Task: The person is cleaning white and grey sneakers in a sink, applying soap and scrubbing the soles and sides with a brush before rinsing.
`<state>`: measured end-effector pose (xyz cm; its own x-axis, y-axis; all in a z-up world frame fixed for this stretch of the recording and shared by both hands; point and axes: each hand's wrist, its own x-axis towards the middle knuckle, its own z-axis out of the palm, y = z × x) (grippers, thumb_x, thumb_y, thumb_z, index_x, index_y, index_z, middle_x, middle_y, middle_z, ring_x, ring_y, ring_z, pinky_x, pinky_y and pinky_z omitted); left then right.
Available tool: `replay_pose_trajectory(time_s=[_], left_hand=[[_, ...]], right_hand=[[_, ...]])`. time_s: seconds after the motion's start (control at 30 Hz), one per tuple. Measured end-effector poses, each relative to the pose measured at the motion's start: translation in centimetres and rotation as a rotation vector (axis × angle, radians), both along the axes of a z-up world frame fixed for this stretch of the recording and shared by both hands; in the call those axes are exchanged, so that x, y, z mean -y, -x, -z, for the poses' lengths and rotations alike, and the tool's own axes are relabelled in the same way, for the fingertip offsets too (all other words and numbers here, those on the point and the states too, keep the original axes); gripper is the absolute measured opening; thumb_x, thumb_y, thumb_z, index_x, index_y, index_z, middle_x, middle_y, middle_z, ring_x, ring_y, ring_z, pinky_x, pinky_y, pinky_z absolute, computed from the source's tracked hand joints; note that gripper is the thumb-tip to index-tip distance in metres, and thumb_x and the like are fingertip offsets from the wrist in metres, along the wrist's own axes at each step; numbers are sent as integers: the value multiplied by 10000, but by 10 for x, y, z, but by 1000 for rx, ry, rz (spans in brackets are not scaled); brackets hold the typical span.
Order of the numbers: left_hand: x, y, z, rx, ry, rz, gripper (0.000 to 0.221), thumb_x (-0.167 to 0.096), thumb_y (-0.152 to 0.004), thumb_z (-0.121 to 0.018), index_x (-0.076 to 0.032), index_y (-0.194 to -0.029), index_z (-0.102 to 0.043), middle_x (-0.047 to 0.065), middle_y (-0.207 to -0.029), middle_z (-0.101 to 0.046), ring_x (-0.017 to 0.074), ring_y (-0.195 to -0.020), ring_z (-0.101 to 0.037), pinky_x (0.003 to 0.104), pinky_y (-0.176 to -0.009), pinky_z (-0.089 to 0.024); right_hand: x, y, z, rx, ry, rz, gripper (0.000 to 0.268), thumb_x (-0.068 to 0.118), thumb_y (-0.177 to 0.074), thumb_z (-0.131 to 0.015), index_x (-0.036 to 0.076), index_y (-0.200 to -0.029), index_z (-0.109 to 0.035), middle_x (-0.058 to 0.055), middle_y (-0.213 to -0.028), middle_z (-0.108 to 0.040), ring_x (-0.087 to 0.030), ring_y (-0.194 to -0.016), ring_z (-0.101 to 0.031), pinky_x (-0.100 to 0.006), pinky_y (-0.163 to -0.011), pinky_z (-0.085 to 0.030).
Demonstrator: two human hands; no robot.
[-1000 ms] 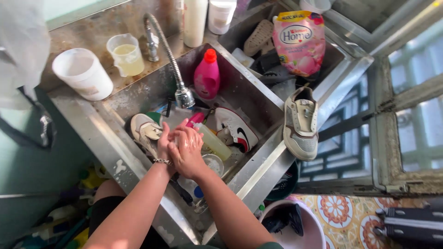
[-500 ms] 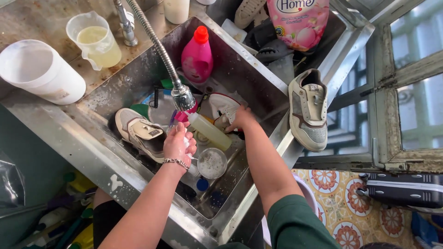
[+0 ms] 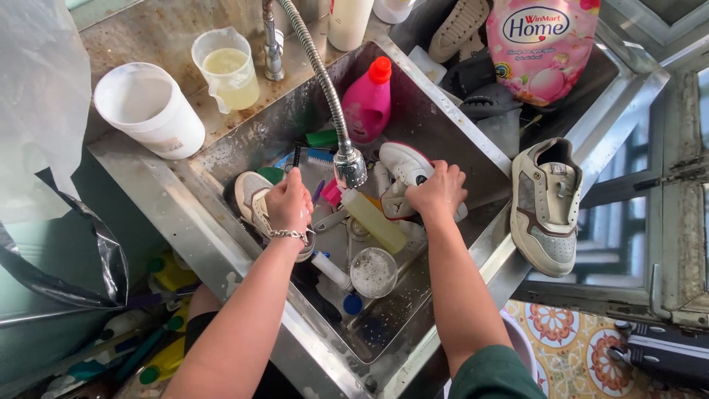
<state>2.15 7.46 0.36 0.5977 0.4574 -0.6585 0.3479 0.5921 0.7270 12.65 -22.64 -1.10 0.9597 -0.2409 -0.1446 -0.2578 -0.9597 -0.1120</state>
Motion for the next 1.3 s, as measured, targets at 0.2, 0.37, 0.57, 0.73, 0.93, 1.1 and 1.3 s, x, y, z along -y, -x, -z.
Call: replay_pose_trajectory(time_s=[0.2,0.37,0.57,0.73,0.93,1.1,1.3], left_hand=[[-35,-100,-4,240,-1271,467,586,-184,-1202,-671,-108,-1783,-682,225,-1260,-859,455,-1240,-846,618,-1090,-692],[-47,-209,-45,-3,-1626,812,791,70,-1055,-834,-15,-1756,-477,267,-1918,-230,384,-753,-774,537,-628,-707],[-57,-187,-38,10,-1500,849,492,-44,-1063,-803,-84,-1525,-637,188,-1584,-538,388,-947,-831,553,-807,-706],[-79,-191,37,88,-1405,883,223,-158,-1071,-773,-151,-1293,-797,113,-1249,-847,393,-1142,-889,569,-986,-705],[-25,-45,40,216,-1113,673,308,-536,-1206,-730,-349,-1029,-900,-82,-1037,-895,281,-1062,-883,463,-1030,-694],[9,73,1,163,-868,509,640,-800,-1202,-731,-183,-1061,-826,103,-1036,-861,389,-1154,-850,545,-1048,-670],[35,91,-28,148,-874,690,702,-530,-874,-1080,-120,-1359,-781,215,-1293,-864,474,-1382,-813,618,-1183,-681]], right_hand=[[-31,72,-68,202,-584,230,870,285,-711,-919,123,-1550,-752,-181,-1366,-766,-408,-1399,-751,-585,-1154,-617],[-75,114,-108,-160,-1097,437,534,260,-789,-842,90,-1289,-759,-33,-1162,-756,-216,-979,-649,-403,-851,-511],[-80,126,-91,-191,-1066,387,1009,346,-695,-962,-9,-1612,-735,-286,-1415,-792,-407,-1352,-759,-522,-1121,-616],[-78,123,-90,-186,-1035,380,1034,374,-693,-996,31,-1629,-720,-248,-1412,-799,-392,-1374,-758,-513,-1126,-604],[-78,126,-93,-139,-1079,369,1032,354,-695,-988,-11,-1620,-710,-258,-1423,-781,-372,-1382,-733,-522,-1132,-601],[-80,135,-87,-102,-1088,336,1034,335,-694,-1004,-12,-1622,-709,-255,-1416,-786,-375,-1393,-734,-519,-1136,-597],[-77,131,-56,1,-1280,299,816,207,-757,-1001,-39,-1495,-753,-148,-1152,-774,-274,-1104,-755,-464,-812,-655]])
